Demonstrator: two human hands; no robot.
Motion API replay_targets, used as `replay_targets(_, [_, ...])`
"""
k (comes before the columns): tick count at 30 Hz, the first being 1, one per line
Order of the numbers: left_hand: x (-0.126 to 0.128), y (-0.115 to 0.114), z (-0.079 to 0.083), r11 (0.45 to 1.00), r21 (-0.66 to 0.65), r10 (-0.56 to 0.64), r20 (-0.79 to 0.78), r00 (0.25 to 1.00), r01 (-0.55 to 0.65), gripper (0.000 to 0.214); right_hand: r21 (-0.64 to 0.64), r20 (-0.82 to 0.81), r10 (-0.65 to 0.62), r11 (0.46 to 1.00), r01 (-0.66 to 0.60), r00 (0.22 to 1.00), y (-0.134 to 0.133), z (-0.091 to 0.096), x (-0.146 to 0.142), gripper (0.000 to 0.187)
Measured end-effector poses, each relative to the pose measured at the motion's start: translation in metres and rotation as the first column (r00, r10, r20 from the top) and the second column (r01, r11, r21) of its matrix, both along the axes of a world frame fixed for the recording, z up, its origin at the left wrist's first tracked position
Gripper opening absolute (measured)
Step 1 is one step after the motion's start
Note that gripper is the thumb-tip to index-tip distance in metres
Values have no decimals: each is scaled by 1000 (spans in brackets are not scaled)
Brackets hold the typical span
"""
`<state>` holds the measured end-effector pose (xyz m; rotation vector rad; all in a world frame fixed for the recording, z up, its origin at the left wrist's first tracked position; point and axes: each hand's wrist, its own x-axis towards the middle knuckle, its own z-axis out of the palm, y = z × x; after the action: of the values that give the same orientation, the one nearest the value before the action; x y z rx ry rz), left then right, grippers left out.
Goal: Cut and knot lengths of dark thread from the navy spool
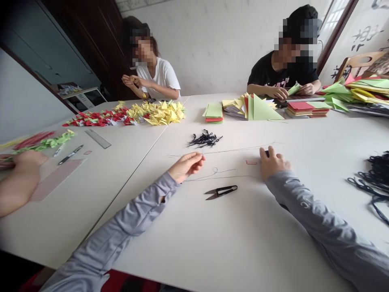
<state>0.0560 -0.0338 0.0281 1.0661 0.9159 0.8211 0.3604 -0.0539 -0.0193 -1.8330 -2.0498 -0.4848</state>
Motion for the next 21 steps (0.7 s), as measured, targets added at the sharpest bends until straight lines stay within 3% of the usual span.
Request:
replay_targets(3, [26, -1, -7, 994, -103, -37, 77, 996, 45, 24, 66, -16, 67, 996, -66, 998, 0, 17, -17, 29])
replay_targets(6, [40, -2, -12, 990, -132, -33, 175, 984, 57, 20, 111, -222, 205, 977, -184, 953, -1, 34, -48, 24])
replay_targets(9, [43, -2, -16, 991, -134, 19, 225, 974, 12, 18, 45, -626, 260, 953, -299, 735, 0, 36, -79, 22])
replay_targets(12, [43, 1, -20, 988, -146, 84, 236, 968, -50, 18, -143, -926, 26, 898, -415, 376, 3, 28, -99, 31])
replay_targets(14, [42, 2, -22, 988, -137, 103, 249, 963, -70, 18, -206, -976, -141, 832, -515, 164, 4, 23, -107, 39])
replay_targets(15, [43, 3, -22, 989, -129, 102, 259, 960, -70, 19, -213, -976, -195, 802, -558, 93, 4, 21, -110, 41])
replay_targets(17, [44, 3, -23, 993, -107, 74, 285, 956, -45, 22, -201, -971, -240, 756, -623, 22, 4, 20, -115, 44])
replay_targets(21, [46, 0, -22, 996, -89, 38, 316, 948, -10, 26, -183, -973, -229, 709, -681, 22, 2, 23, -121, 47])
